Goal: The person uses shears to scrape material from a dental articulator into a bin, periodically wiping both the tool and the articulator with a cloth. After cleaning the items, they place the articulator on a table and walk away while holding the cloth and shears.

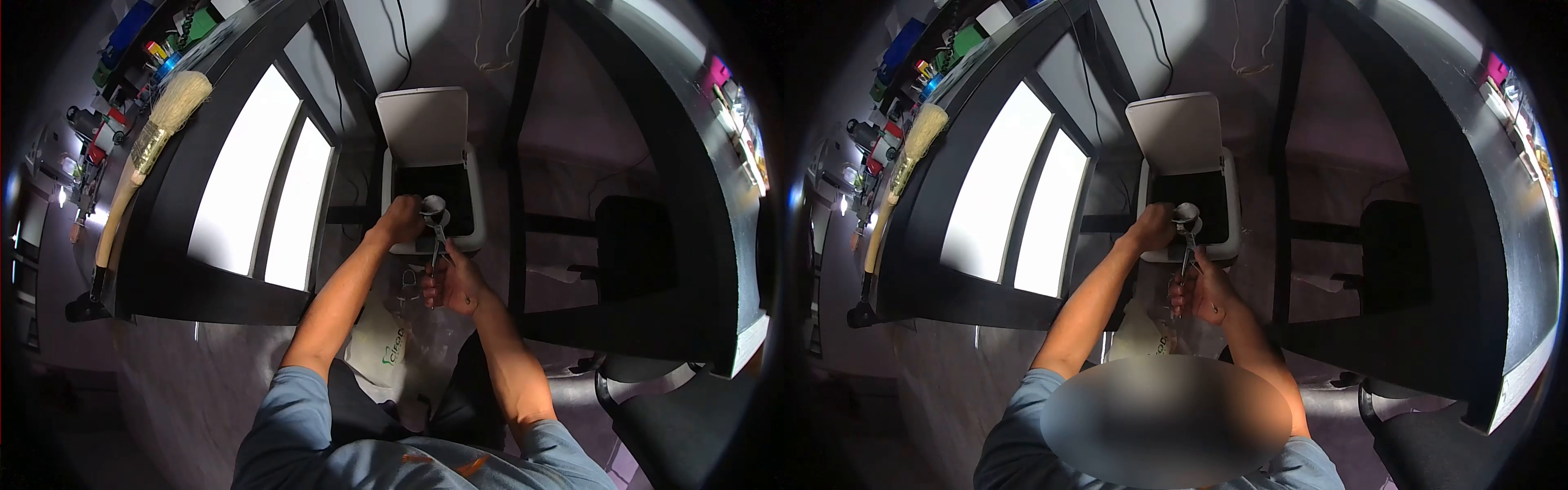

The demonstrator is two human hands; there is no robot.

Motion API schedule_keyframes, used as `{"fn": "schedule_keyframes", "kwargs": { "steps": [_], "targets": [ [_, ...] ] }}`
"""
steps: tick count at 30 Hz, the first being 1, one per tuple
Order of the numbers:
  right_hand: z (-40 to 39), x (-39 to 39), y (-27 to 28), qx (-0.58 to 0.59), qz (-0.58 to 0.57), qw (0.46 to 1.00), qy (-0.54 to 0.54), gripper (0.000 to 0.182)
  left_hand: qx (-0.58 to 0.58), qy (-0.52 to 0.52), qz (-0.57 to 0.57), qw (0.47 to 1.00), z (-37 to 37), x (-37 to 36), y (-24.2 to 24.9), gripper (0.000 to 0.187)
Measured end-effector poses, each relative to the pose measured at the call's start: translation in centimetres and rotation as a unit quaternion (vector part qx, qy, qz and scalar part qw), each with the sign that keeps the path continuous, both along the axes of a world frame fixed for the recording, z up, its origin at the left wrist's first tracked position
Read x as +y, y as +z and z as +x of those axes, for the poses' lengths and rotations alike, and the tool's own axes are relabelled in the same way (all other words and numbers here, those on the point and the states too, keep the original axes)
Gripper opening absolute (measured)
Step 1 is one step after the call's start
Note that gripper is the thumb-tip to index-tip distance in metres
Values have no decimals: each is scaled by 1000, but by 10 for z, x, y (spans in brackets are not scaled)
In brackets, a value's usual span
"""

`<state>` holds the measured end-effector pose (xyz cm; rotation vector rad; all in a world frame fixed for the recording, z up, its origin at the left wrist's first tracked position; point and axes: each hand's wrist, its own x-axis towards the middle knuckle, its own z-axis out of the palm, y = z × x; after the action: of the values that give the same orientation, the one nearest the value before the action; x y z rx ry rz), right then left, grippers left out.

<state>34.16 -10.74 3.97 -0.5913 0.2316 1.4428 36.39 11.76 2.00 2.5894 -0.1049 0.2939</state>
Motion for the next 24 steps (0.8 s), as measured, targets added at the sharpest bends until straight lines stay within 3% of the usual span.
{"fn": "schedule_keyframes", "kwargs": {
  "steps": [12, 18, 24],
  "targets": [
    [12, -12, 18, -39, -38, 997, 50, 72, 66, -27, 34, 997, -2, -2, 20, 19],
    [10, -13, 20, -82, -32, 995, 47, 72, 53, -4, -35, 998, -1, -1, 16, 18],
    [2, -11, 16, -20, -30, 999, 26, 68, 41, -6, -16, 999, 0, -5, 8, 18]
  ]
}}
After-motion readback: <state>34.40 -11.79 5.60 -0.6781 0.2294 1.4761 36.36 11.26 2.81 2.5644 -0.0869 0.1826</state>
